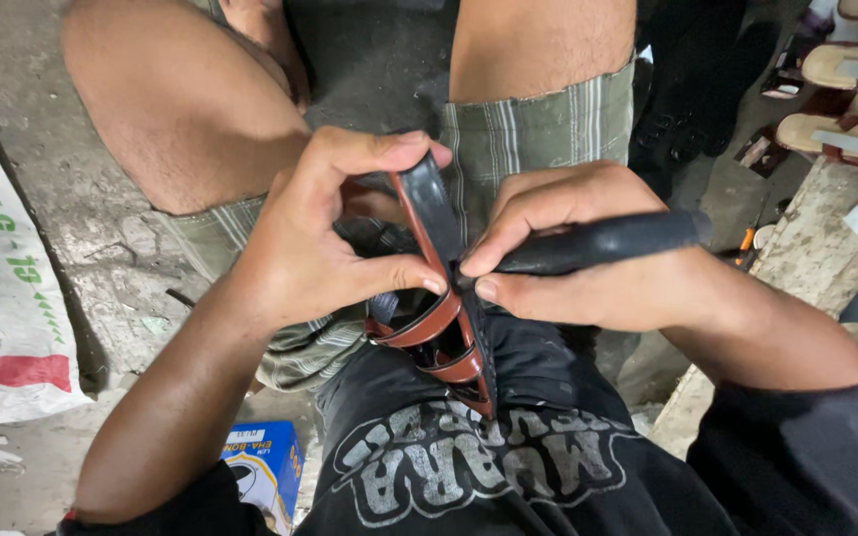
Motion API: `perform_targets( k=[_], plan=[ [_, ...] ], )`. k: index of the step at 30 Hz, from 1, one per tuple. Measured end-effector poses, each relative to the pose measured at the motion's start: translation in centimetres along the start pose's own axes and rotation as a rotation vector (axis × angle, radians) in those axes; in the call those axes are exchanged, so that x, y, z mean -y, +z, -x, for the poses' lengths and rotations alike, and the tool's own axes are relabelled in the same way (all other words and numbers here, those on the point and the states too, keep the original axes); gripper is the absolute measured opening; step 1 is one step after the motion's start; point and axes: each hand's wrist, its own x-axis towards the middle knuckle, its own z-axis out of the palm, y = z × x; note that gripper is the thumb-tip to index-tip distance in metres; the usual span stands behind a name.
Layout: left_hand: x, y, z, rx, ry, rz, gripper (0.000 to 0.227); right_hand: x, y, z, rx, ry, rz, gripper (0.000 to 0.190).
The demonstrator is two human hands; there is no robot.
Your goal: The person sits on the floor and assembles sandals by cutting rubber soles with scissors, fitting them onto brown straps, and securing them with a hammer. The person repeats this process for multiple units, placing finished sandals aside.
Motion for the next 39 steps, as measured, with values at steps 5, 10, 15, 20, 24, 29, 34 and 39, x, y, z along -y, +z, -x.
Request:
perform_targets(
  k=[5, 10, 15, 20, 24, 29, 34, 39],
  plan=[
    [-1.6, -0.7, -1.8, 0.005, 0.026, 0.034, 0.078, -0.4, 0.7, 0.8, -0.111, -0.261, 0.182, 0.028],
    [-5.1, -1.0, -2.8, -0.102, 0.200, -0.394, 0.081, -2.3, 3.6, 4.2, -0.215, -0.132, 0.782, 0.056],
    [-6.9, 4.5, -6.0, -0.023, 0.375, -1.270, 0.076, -4.5, 0.9, 7.9, -0.311, 0.117, 0.348, 0.043],
    [-6.0, 8.7, -7.7, 0.052, 0.408, -1.166, 0.074, -7.7, -2.0, 8.8, -0.529, 0.233, -0.223, 0.048],
    [-3.7, 2.7, -5.7, -0.225, 0.139, -0.728, 0.082, -9.8, -4.0, 9.5, -0.450, 0.253, -0.198, 0.038],
    [0.2, -2.0, -5.4, -0.091, -0.355, -0.040, 0.075, -10.8, -6.2, 9.6, -0.349, 0.264, -0.223, 0.033],
    [2.7, 0.5, -5.8, -0.017, -0.608, 0.172, 0.066, -8.5, -8.4, 6.6, -0.131, 0.269, 0.010, 0.033],
    [3.9, 2.8, -6.3, -0.129, -0.554, 0.097, 0.058, -7.3, -7.2, 3.9, -0.047, 0.508, 0.281, 0.026]
  ],
)
